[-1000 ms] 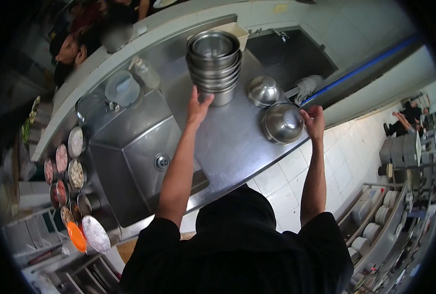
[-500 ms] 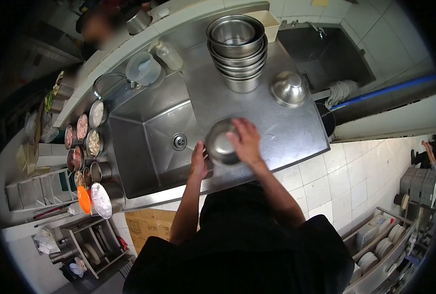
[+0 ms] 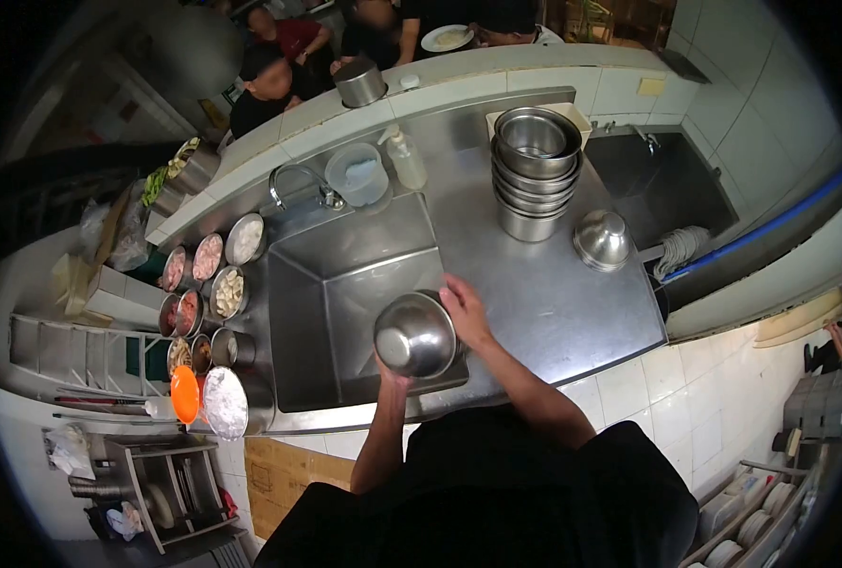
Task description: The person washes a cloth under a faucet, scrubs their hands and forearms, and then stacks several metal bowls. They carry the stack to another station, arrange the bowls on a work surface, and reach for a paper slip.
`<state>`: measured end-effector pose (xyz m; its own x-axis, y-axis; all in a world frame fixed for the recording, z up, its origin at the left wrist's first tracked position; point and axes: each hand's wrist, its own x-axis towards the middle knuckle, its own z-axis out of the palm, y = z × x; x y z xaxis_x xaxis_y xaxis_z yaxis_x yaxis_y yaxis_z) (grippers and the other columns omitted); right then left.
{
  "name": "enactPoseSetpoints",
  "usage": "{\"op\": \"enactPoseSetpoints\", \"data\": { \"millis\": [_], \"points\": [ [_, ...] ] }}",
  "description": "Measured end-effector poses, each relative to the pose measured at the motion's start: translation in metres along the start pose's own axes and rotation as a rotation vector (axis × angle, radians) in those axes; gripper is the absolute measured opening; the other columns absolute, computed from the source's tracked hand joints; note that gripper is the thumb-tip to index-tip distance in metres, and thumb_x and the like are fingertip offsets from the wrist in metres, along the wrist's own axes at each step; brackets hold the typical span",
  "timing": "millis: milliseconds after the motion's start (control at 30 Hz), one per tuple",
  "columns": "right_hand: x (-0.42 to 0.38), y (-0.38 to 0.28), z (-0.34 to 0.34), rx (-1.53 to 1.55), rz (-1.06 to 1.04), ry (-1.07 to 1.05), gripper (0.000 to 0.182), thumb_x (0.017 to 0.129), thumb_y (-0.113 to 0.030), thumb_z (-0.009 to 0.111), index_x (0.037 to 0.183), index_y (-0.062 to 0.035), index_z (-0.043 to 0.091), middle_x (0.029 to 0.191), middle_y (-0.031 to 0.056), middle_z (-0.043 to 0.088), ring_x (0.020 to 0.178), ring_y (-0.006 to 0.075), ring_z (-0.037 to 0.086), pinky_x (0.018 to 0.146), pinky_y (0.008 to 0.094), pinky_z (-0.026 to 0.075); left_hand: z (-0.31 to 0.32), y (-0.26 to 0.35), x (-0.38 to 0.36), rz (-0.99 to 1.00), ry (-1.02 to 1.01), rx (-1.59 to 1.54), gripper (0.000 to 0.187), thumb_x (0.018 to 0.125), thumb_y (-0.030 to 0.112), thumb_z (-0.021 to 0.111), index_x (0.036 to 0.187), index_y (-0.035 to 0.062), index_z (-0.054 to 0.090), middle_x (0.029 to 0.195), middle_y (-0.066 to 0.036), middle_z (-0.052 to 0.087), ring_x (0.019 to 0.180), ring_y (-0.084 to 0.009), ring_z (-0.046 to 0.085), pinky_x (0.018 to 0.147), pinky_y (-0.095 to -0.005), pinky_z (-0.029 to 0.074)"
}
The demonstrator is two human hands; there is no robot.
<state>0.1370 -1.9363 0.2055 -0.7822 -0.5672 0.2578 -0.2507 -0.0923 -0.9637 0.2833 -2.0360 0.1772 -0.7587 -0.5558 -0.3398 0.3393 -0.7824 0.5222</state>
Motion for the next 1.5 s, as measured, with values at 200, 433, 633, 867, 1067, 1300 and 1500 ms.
{"op": "enactPoseSetpoints", "data": {
  "millis": [200,433,633,867,1067,1300,1500],
  "points": [
    [0.022,-0.063,-0.007,0.835,0.810,0.073,0.048,0.093,-0.040,0.040,0.106,0.0043,0.051,0.095,0.0142,0.060,0.082,0.0218,0.060,0.072,0.0424,0.050,0.026,0.041,0.010,-0.157,0.011,-0.133,0.051,0.085,0.047,0.039,0.116,0.0079,0.051,0.114,-0.011,0.055,0.104,-0.0285,0.053,0.088,-0.0489,0.044],
    [0.047,-0.064,-0.012,0.585,0.717,0.210,0.054,0.090,-0.044,0.045,0.101,0.0084,0.048,0.090,0.0174,0.059,0.074,0.0236,0.060,0.062,0.0403,0.052,0.059,0.048,0.033,-0.103,-0.143,-0.125,0.060,0.084,0.057,0.039,0.118,0.0086,0.050,0.114,-0.010,0.055,0.104,-0.0278,0.053,0.089,-0.0483,0.043],
    [0.013,0.001,-0.014,0.597,0.608,-0.005,0.055,0.092,-0.046,0.036,0.118,0.0024,0.045,0.111,0.0116,0.055,0.101,0.0231,0.052,0.087,0.0425,0.041,0.032,0.047,0.062,-0.080,-0.380,-0.140,0.055,0.087,0.052,0.041,0.111,0.0039,0.053,0.101,-0.012,0.060,0.090,-0.0255,0.059,0.079,-0.0409,0.050],
    [-0.028,-0.060,-0.053,0.760,0.723,-0.019,0.060,0.090,-0.054,0.032,0.136,-0.0152,0.026,0.140,0.0051,0.027,0.124,0.0212,0.029,0.100,0.0371,0.029,0.065,0.031,0.035,0.303,-0.047,0.362,0.047,0.092,0.043,0.039,0.100,0.0016,0.058,0.096,-0.009,0.060,0.085,-0.0185,0.058,0.075,-0.0304,0.046],
    [0.068,-0.025,-0.094,0.503,0.052,-0.047,0.028,0.087,-0.033,0.050,0.090,-0.0058,0.056,0.125,0.0092,0.047,0.108,0.0167,0.044,0.093,0.0302,0.034,0.119,0.019,0.078,-0.249,-0.228,0.160,0.070,0.086,0.061,0.032,0.126,0.0051,0.042,0.127,-0.011,0.045,0.114,-0.0266,0.045,0.095,-0.0430,0.038],
    [0.090,-0.011,-0.121,0.016,0.211,0.028,0.023,0.078,-0.025,0.061,0.077,-0.0026,0.065,0.114,0.0117,0.058,0.097,0.0197,0.055,0.083,0.0299,0.041,0.116,-0.014,0.101,0.057,-0.234,0.538,0.052,0.079,0.011,0.048,0.129,0.0183,0.037,0.121,-0.012,0.046,0.106,-0.0287,0.050,0.089,-0.0447,0.044],
    [0.119,-0.003,-0.277,-0.987,0.262,0.048,0.034,0.073,-0.031,0.059,0.104,-0.0169,0.063,0.102,0.0074,0.064,0.097,0.0266,0.059,0.082,0.0391,0.047,0.094,-0.054,0.109,0.254,-0.098,0.348,0.046,0.066,-0.003,0.047,0.107,0.0149,0.036,0.112,-0.009,0.046,0.103,-0.0244,0.048,0.085,-0.0415,0.045]
  ]
}}
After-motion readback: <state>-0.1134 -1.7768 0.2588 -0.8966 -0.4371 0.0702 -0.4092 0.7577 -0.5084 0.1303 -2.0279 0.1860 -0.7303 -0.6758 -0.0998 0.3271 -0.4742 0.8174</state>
